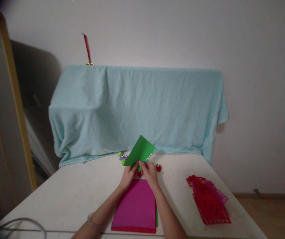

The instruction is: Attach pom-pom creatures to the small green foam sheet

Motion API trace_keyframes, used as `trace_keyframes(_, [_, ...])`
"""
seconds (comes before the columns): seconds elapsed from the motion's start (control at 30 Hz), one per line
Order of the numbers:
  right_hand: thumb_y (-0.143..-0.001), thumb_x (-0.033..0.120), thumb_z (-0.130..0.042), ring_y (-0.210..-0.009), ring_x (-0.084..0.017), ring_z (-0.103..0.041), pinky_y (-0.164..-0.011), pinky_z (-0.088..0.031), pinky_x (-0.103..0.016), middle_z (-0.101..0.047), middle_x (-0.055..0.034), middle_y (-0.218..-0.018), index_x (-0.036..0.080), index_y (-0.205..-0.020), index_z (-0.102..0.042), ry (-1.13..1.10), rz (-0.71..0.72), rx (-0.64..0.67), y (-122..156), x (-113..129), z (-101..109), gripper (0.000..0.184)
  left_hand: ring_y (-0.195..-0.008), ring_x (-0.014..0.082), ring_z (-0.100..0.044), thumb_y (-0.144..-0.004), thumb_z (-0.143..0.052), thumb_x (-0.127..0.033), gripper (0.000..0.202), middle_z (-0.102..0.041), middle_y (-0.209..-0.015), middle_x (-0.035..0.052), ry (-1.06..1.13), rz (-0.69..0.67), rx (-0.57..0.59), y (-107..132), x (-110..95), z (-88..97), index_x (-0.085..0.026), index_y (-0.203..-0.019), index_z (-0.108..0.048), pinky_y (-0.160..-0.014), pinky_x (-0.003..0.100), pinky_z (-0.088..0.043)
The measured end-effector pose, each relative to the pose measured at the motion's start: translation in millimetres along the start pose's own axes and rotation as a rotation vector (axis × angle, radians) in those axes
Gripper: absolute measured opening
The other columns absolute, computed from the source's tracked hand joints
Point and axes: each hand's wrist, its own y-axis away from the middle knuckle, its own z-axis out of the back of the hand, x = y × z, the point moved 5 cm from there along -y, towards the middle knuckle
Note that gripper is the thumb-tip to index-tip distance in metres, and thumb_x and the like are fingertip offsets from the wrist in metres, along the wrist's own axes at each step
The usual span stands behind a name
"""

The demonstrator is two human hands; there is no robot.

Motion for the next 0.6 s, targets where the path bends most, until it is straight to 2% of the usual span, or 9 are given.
trace_keyframes(0.2, [-0.075,0.067,-0.064,-0.041,-0.010,-0.039,-0.040,-0.025,-0.023,-0.048,0.0010,-0.046,0.018,-0.062,-0.053,-0.019,-0.012,0.008,-3.8,-10.5,-2.2,0.052,-0.057,0.0139,-0.048,-0.089,-0.046,-0.061,0.054,-0.056,-0.061,0.0048,-0.114,0.019,0.021,-2.3,1.7,0.9,-0.013,-0.067,-0.059,-0.054,0.024,-0.033])
trace_keyframes(0.4, [-0.073,0.067,-0.066,-0.040,-0.009,-0.038,-0.038,-0.024,-0.022,-0.050,0.0008,-0.047,0.017,-0.064,-0.054,-0.035,-0.022,0.034,-6.1,-17.4,-3.1,0.052,-0.058,0.0144,-0.050,-0.090,-0.044,-0.061,0.055,-0.059,-0.063,0.0059,-0.121,0.003,0.023,-1.1,-0.7,1.7,-0.013,-0.070,-0.060,-0.056,0.024,-0.035])
trace_keyframes(0.6, [-0.078,0.069,-0.060,-0.035,-0.009,-0.035,-0.036,-0.025,-0.023,-0.044,0.0038,-0.043,0.018,-0.069,-0.054,-0.013,-0.079,0.087,-9.1,-26.3,-6.1,0.053,-0.059,0.0145,-0.052,-0.091,-0.043,-0.060,0.055,-0.058,-0.061,0.0055,-0.121,-0.001,0.043,-1.2,2.5,0.6,-0.013,-0.068,-0.060,-0.056,0.024,-0.036])
